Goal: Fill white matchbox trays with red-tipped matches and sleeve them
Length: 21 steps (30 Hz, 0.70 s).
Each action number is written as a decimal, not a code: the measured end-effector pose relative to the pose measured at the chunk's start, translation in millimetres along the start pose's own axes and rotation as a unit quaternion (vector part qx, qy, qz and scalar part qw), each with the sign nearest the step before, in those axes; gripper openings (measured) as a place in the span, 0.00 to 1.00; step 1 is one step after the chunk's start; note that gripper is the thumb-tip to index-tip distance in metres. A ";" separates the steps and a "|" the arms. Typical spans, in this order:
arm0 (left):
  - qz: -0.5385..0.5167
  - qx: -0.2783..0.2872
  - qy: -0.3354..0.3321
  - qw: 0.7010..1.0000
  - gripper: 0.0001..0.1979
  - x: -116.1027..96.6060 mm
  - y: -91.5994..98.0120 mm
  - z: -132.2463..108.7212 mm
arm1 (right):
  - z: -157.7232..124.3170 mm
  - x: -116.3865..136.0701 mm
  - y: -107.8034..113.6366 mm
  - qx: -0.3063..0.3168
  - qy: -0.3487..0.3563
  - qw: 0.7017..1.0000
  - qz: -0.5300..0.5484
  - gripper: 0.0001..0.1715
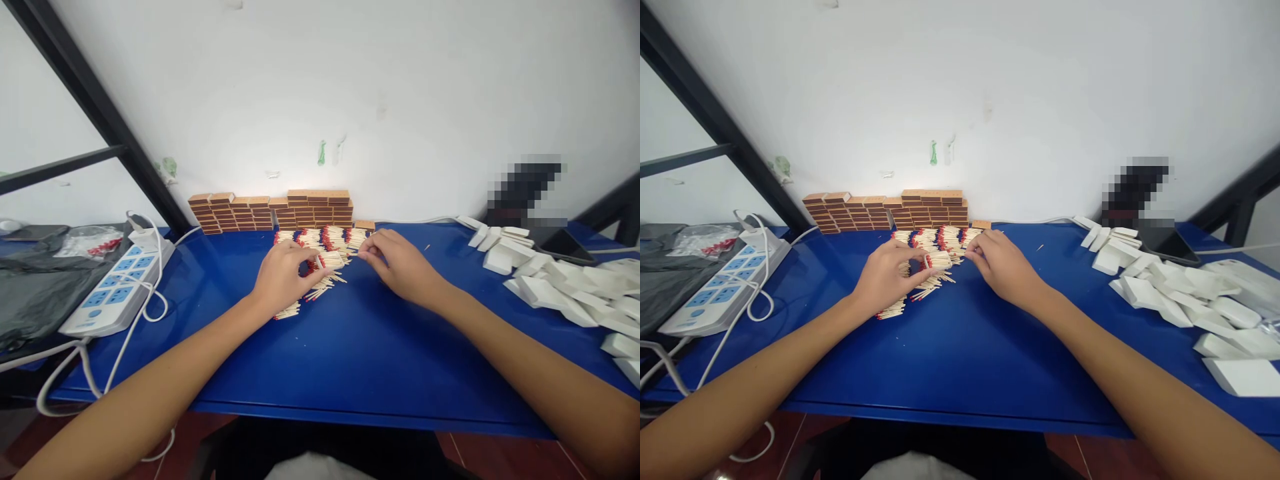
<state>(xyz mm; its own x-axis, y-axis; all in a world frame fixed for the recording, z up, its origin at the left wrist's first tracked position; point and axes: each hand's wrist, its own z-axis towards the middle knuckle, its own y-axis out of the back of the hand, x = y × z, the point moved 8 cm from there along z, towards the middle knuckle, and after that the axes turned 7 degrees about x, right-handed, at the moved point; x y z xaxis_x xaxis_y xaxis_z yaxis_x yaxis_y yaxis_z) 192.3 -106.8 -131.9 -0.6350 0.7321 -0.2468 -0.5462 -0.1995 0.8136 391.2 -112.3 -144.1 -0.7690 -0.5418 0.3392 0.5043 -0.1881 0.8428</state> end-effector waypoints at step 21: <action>-0.058 0.053 -0.073 0.994 0.20 -15.3 -12.1 -3.9 | -5.1 22.8 -10.5 0.009 0.062 0.997 0.055 0.04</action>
<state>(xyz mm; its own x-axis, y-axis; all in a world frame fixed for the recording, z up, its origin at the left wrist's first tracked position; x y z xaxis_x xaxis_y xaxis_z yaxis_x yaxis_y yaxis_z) 206.5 -118.2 -140.0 -0.4814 0.8339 -0.2697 -0.5456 -0.0443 0.8369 370.4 -126.8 -147.3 -0.6544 -0.6550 0.3777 0.5754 -0.1072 0.8108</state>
